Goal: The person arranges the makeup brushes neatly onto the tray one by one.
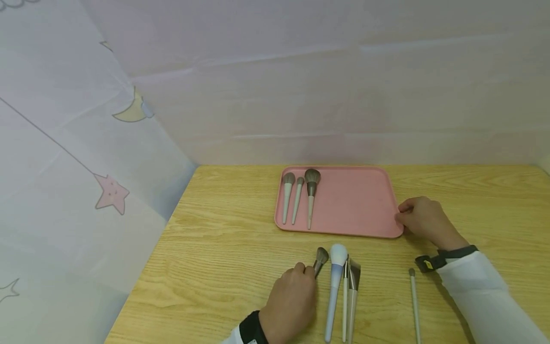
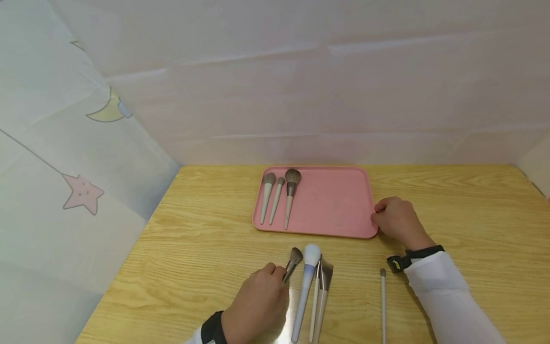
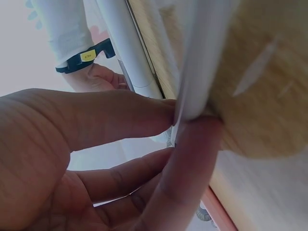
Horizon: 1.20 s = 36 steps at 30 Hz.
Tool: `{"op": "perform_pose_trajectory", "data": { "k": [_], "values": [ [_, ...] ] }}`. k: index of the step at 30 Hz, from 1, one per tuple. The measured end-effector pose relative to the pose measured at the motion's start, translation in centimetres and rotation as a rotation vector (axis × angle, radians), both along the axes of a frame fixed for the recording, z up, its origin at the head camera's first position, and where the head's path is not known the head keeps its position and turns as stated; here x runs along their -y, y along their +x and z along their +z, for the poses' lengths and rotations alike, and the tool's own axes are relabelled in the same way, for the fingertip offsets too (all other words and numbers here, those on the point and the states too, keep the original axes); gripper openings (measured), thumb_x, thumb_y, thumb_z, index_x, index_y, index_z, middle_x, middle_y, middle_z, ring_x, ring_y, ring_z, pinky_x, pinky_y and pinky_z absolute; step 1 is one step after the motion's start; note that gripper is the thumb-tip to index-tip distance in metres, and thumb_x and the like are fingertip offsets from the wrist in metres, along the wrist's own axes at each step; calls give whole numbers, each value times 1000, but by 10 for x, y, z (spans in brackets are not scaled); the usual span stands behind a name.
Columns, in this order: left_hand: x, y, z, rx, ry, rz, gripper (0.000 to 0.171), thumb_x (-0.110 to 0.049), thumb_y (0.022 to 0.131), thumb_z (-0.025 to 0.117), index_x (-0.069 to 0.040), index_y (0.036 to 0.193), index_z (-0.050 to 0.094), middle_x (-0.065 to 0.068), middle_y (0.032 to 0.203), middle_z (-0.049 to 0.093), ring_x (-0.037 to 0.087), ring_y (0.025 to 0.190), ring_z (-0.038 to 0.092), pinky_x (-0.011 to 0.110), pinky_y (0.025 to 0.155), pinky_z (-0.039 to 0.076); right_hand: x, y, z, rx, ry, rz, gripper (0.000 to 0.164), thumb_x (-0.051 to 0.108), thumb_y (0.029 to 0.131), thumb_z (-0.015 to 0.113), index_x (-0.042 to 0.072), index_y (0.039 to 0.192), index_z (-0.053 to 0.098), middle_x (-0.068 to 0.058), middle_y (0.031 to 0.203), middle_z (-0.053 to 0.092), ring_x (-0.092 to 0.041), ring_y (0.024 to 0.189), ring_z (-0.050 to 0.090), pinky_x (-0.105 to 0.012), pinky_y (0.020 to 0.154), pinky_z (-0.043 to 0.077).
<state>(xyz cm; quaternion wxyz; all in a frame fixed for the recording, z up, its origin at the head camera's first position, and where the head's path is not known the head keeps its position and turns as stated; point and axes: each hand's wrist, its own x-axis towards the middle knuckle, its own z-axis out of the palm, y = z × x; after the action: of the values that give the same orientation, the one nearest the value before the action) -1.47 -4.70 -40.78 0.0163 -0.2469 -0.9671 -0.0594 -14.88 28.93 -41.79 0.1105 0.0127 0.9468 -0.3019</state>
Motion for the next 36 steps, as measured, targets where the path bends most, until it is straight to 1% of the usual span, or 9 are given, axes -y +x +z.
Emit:
{"op": "perform_pose_trajectory", "data": {
  "k": [6, 11, 15, 18, 21, 24, 27, 31, 36],
  "values": [
    [1, -1, -1, 0, 13, -1, 11, -5, 87, 76, -4, 94, 68, 3, 75, 59, 11, 61, 56, 22, 48, 44, 1, 0, 0, -8, 9, 2, 40, 14, 94, 64, -17, 118, 66, -23, 93, 75, -24, 77, 68, -30, 63, 50],
    [1, -2, 0, 33, 24, 14, 13, -3, 86, 75, -2, 96, 68, 4, 77, 61, 11, 62, 56, 22, 50, 44, 1, 0, 0, -1, 12, 0, 40, 15, 95, 64, -17, 118, 66, -23, 93, 75, -24, 77, 67, -30, 63, 50],
    [2, -4, 1, 40, 28, 17, 12, -4, 86, 75, -2, 97, 69, 4, 78, 61, 10, 62, 55, 21, 50, 45, 0, 0, 0, 1, 12, 0, 39, 15, 95, 64, -17, 118, 66, -22, 93, 75, -24, 77, 67, -30, 63, 50],
    [4, -5, 1, 20, 33, 11, 13, -4, 86, 74, -2, 97, 69, 3, 78, 61, 9, 62, 55, 21, 51, 45, 0, 0, 0, 4, 11, -2, 39, 15, 95, 64, -17, 118, 66, -22, 93, 74, -24, 77, 67, -30, 63, 50],
    [5, -7, 3, -17, 49, 11, 13, -4, 86, 74, -2, 97, 70, 2, 77, 61, 8, 62, 55, 19, 51, 46, 0, 0, 0, 4, 12, -6, 40, 15, 94, 64, -17, 118, 66, -22, 92, 74, -25, 78, 67, -30, 63, 50],
    [6, -9, 5, -58, 67, 14, 11, -4, 86, 74, -2, 96, 70, 1, 76, 61, 6, 61, 55, 18, 50, 44, 0, 0, 0, 7, 12, -11, 40, 15, 94, 63, -17, 118, 65, -22, 92, 74, -25, 78, 67, -30, 63, 49],
    [7, -12, 7, -77, 81, 15, 11, -3, 85, 75, -2, 96, 71, 1, 76, 61, 6, 61, 55, 17, 49, 44, 0, 0, 0, 12, 5, -14, 40, 15, 94, 64, -18, 119, 65, -23, 93, 74, -24, 78, 67, -30, 63, 50],
    [7, -15, 9, -76, 99, 15, 14, -2, 85, 75, -1, 99, 72, 2, 77, 63, 8, 62, 58, 17, 48, 46, 0, -1, -1, 10, 3, -12, 40, 14, 94, 64, -17, 118, 65, -23, 93, 74, -24, 78, 67, -30, 63, 50],
    [7, -22, 11, -42, 130, 16, 15, 1, 86, 73, 2, 101, 71, 5, 79, 65, 12, 65, 63, 20, 51, 49, 0, -1, -1, -7, 9, -5, 40, 15, 94, 64, -17, 117, 66, -23, 93, 75, -25, 78, 68, -30, 63, 50]
  ]
}}
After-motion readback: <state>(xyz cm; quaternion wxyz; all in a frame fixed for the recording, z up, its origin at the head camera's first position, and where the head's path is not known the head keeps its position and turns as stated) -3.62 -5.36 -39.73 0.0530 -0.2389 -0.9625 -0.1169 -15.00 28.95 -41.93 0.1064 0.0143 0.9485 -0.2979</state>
